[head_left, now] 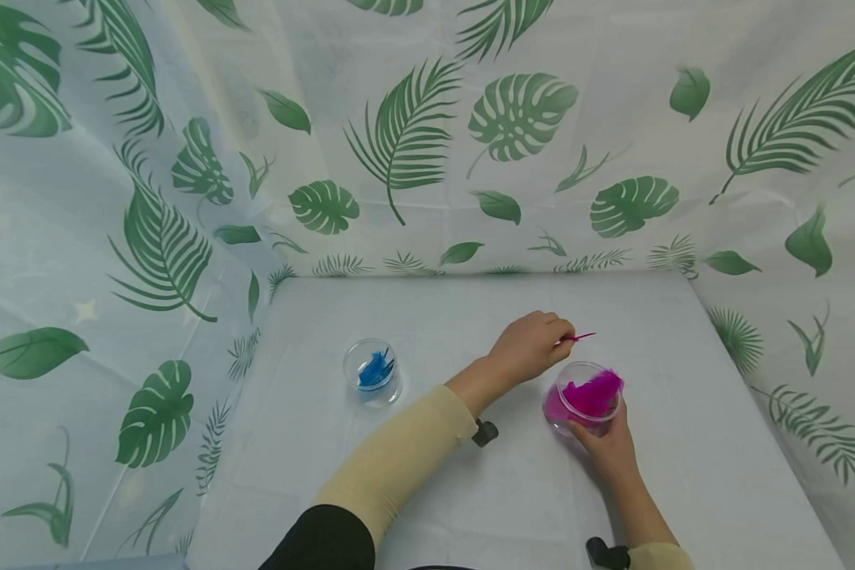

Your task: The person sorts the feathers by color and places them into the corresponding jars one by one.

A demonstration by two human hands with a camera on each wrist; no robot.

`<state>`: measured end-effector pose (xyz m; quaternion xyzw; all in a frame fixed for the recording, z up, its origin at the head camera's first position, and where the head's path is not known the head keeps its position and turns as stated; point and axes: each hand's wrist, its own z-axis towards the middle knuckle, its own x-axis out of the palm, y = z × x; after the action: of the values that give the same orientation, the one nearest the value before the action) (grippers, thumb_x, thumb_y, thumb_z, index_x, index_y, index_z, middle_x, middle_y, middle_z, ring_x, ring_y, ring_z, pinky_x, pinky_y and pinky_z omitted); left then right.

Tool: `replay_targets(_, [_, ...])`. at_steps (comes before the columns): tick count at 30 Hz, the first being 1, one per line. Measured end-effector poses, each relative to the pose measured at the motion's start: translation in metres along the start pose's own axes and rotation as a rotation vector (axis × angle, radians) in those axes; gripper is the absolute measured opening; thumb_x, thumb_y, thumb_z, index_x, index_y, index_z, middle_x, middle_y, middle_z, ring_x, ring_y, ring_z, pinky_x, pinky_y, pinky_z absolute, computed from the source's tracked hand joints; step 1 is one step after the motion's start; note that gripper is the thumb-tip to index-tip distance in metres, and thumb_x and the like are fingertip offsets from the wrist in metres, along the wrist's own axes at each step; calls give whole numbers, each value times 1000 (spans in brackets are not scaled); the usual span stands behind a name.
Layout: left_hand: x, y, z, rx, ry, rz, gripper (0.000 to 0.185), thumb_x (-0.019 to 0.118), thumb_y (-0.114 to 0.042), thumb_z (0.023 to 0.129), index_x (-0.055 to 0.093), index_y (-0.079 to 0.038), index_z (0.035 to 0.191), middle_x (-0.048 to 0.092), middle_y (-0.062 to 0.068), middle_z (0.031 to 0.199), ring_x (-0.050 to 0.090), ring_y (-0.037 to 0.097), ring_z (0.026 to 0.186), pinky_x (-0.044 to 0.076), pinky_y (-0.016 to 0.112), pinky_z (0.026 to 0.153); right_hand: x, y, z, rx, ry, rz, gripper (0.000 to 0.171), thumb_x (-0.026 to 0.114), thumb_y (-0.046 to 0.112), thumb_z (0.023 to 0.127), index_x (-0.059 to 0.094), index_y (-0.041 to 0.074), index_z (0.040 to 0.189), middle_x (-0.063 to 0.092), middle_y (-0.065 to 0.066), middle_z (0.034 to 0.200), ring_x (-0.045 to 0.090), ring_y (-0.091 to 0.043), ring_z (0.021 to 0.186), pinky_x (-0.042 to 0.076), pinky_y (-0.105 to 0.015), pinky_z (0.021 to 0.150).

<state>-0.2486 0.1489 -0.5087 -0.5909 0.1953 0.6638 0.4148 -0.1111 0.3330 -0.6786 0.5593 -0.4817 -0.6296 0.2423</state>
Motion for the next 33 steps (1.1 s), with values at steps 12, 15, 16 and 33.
replay_targets(12, [5, -21, 6, 20, 81, -89, 22, 57, -35, 100, 67, -26, 117, 67, -15, 108, 57, -1, 97, 46, 6, 86, -1, -2, -2, -13, 9, 0, 114, 81, 34, 82, -3, 32, 159, 22, -18, 163, 19, -40, 150, 15, -66, 118])
replay_targets(15, [11, -24, 5, 47, 75, -83, 23, 58, -36, 99, 67, -25, 118, 68, -15, 109, 58, -1, 97, 46, 6, 86, -1, -3, -2, -38, 0, 19, 112, 81, 29, 82, 0, 32, 159, 25, -18, 161, 22, -39, 149, 16, -64, 119])
replay_targets(16, [13, -25, 5, 56, 73, -79, 23, 58, -35, 99, 67, -25, 118, 68, -15, 109, 58, -1, 97, 46, 6, 86, -1, -3, -2, -47, 1, 30, 111, 81, 27, 82, 1, 32, 159, 25, -18, 161, 23, -39, 148, 16, -64, 119])
replay_targets(33, [51, -32, -3, 51, 168, 11, 21, 56, -38, 100, 68, -30, 116, 67, -17, 103, 57, -1, 89, 48, 12, 81, -2, -3, -1, -56, -9, 21, 115, 84, 23, 79, 1, 28, 159, 26, -21, 160, 24, -40, 147, 18, -62, 119])
